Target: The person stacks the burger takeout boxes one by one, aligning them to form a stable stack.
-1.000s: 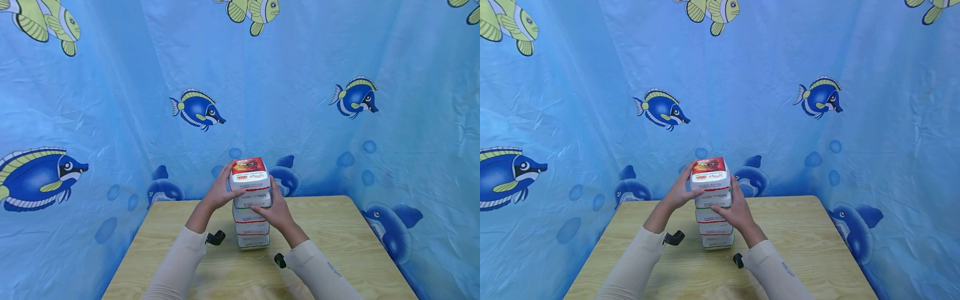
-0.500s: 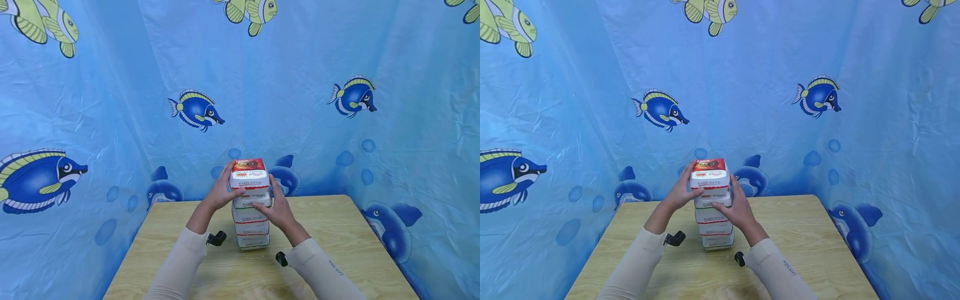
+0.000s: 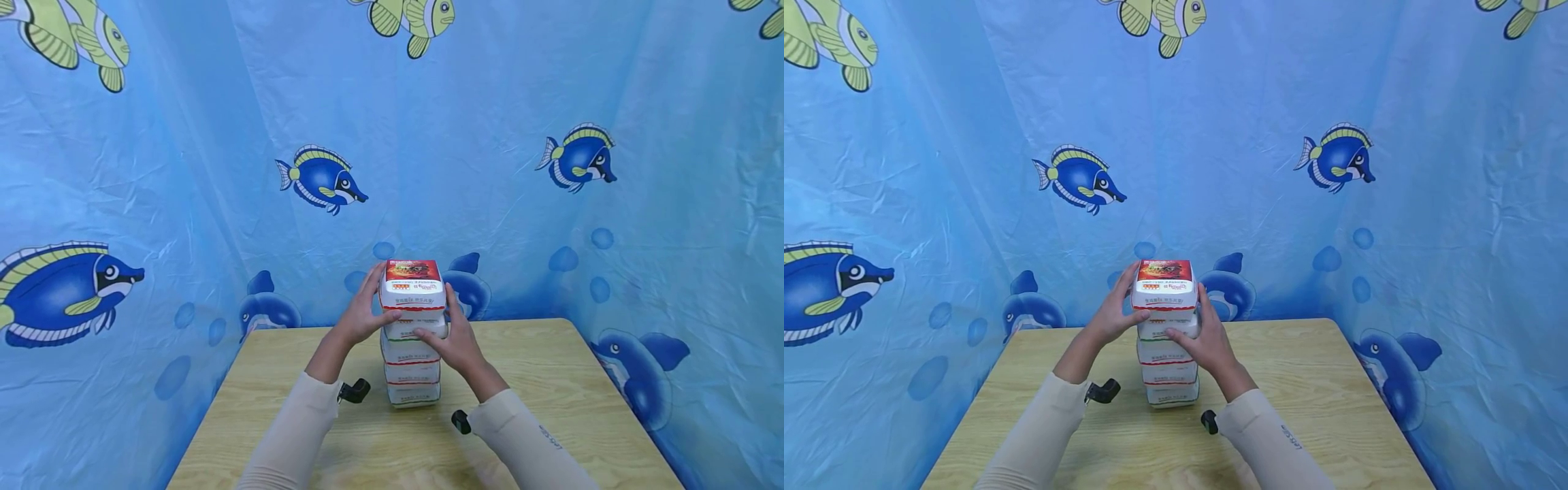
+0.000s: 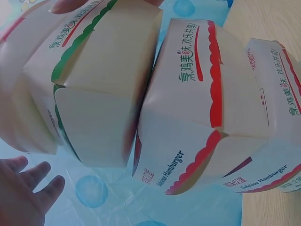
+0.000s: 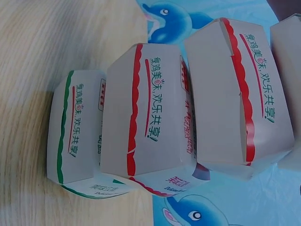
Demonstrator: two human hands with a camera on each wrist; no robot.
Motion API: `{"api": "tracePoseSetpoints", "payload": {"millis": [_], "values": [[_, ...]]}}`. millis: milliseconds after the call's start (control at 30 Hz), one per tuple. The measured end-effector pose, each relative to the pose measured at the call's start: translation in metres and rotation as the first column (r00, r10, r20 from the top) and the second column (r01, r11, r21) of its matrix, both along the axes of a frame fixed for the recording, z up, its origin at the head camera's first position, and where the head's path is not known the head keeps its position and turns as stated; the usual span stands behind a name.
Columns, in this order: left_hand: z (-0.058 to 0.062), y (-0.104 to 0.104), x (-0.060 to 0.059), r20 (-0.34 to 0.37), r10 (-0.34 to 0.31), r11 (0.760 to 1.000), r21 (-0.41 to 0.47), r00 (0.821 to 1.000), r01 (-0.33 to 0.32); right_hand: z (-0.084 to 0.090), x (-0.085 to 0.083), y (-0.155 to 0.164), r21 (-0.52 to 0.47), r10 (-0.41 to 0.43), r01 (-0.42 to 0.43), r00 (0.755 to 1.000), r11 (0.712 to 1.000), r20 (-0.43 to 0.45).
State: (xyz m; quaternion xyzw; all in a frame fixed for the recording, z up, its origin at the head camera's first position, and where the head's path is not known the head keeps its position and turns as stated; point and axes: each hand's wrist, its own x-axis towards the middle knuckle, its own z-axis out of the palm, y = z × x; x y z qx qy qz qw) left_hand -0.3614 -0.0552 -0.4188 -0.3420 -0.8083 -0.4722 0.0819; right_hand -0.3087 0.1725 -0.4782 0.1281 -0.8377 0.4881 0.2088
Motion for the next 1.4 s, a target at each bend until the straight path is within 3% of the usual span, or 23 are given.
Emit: {"api": "tracePoseSetpoints", "payload": {"millis": [167,500,733,1000,1200,1400], "values": [[-0.003,-0.001,0.000,-0.013,-0.011,1.000,-0.015,1.000,0.011,0.000,0.001,0.003,0.004,0.019,-0.019,1.000,1.000,0.004],[-0.007,0.000,-0.001,-0.071,-0.054,0.998,0.024,0.996,0.056,0.000,0.001,0.008,0.007,0.062,-0.061,0.995,0.998,-0.079],[-0.010,0.002,0.002,-0.043,-0.010,1.000,0.028,0.999,0.011,-0.004,0.003,0.010,-0.035,0.042,-0.045,0.996,0.998,-0.080],[-0.012,0.006,0.001,-0.046,-0.034,0.999,0.025,0.998,0.036,-0.003,0.001,0.013,-0.054,0.042,-0.048,0.994,0.997,-0.102],[-0.022,0.002,0.004,0.043,-0.049,0.998,0.049,0.998,0.047,-0.006,0.000,0.013,-0.071,0.061,-0.067,0.994,0.995,-0.092],[-0.047,-0.004,0.005,0.209,-0.057,0.997,0.053,0.976,0.047,-0.010,0.000,0.012,-0.097,0.070,-0.079,0.993,0.992,-0.092]]}}
